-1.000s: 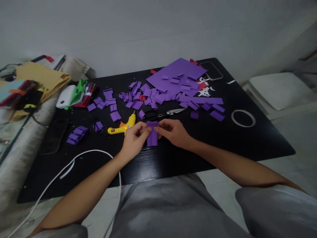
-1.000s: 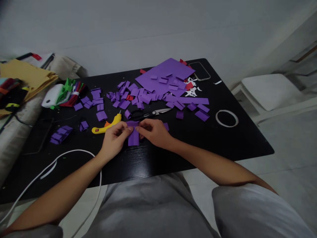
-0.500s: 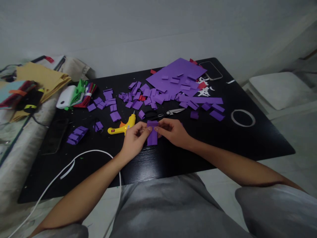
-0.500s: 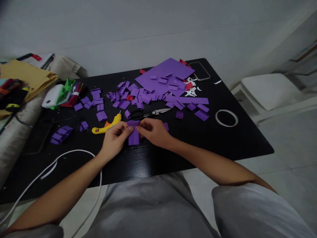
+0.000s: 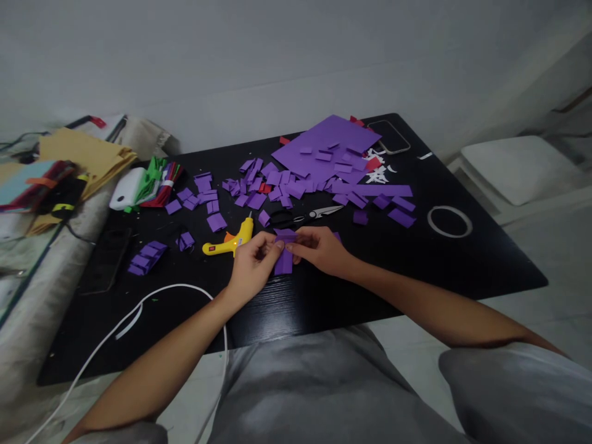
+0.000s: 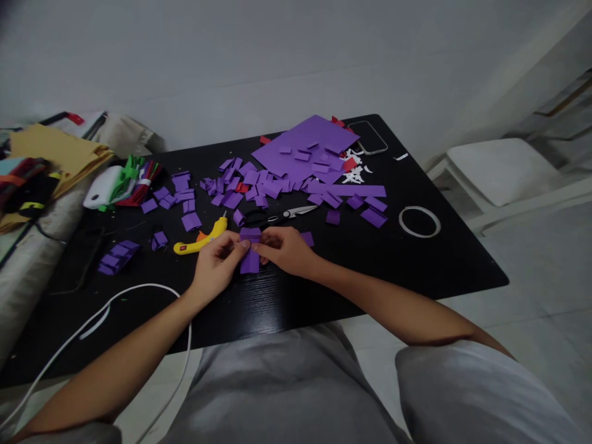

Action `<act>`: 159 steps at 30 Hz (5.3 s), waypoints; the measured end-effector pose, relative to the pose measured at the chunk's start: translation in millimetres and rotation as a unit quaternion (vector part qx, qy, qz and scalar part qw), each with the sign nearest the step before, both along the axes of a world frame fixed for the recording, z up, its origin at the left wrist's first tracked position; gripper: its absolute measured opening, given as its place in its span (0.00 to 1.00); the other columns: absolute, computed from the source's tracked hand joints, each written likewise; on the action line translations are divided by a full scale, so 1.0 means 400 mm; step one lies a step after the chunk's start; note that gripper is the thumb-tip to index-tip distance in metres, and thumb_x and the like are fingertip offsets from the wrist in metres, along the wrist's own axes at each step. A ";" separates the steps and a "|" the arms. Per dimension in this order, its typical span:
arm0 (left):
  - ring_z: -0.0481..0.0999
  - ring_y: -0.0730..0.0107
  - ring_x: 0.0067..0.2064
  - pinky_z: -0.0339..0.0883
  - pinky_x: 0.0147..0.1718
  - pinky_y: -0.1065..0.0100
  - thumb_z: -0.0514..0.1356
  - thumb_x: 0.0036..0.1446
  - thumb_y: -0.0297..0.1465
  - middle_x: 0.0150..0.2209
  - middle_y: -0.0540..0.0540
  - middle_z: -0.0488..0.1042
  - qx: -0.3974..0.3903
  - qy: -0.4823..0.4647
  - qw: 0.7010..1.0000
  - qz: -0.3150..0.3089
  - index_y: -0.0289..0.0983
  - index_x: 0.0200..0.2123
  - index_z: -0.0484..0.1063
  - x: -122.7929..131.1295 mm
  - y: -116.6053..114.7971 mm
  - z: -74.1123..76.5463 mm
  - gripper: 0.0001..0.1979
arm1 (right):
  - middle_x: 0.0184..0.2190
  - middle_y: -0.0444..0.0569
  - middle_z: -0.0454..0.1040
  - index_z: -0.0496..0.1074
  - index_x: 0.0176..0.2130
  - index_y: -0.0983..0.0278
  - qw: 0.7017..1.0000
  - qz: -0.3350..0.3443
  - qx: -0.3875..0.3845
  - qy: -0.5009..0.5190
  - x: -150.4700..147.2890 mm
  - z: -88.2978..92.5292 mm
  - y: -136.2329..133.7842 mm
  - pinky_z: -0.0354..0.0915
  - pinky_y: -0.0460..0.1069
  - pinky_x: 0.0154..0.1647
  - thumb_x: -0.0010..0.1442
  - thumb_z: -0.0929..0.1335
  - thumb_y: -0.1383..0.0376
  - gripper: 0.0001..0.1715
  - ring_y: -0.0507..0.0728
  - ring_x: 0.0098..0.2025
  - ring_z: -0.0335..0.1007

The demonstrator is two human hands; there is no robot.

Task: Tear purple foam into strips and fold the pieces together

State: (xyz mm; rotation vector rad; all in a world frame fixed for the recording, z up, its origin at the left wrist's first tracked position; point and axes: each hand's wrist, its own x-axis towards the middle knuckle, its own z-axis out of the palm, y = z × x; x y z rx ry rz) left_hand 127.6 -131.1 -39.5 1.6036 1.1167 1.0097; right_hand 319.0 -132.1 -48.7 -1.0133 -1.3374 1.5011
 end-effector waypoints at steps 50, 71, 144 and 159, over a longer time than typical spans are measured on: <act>0.62 0.77 0.22 0.58 0.23 0.73 0.71 0.54 0.40 0.20 0.56 0.65 -0.074 -0.050 0.996 -0.026 0.38 0.27 0.71 0.003 0.014 0.019 0.15 | 0.35 0.45 0.81 0.78 0.39 0.63 0.997 -0.065 0.042 0.019 -0.007 0.000 -0.009 0.73 0.50 0.43 0.54 0.80 0.56 0.18 0.54 0.36 0.77; 0.73 0.73 0.30 0.67 0.33 0.71 0.69 0.52 0.31 0.29 0.51 0.76 -0.050 -0.117 0.992 -0.007 0.38 0.35 0.75 0.007 0.015 0.002 0.08 | 0.29 0.43 0.79 0.78 0.33 0.63 0.995 -0.062 -0.013 0.072 -0.009 0.004 0.000 0.76 0.51 0.36 0.48 0.83 0.54 0.21 0.53 0.29 0.75; 0.63 0.78 0.20 0.59 0.22 0.74 0.67 0.52 0.38 0.17 0.57 0.64 -0.087 -0.036 0.995 -0.026 0.39 0.22 0.64 -0.013 0.038 0.033 0.16 | 0.24 0.40 0.79 0.78 0.34 0.64 0.992 -0.046 -0.095 0.073 0.036 0.007 0.035 0.74 0.48 0.35 0.46 0.77 0.67 0.12 0.51 0.26 0.76; 0.72 0.73 0.22 0.65 0.25 0.72 0.70 0.53 0.42 0.19 0.52 0.73 -0.132 -0.029 0.988 -0.070 0.37 0.24 0.70 -0.004 0.023 0.028 0.17 | 0.21 0.40 0.78 0.74 0.27 0.63 0.992 0.035 -0.101 0.068 0.008 0.007 0.019 0.75 0.48 0.30 0.46 0.82 0.52 0.24 0.52 0.23 0.75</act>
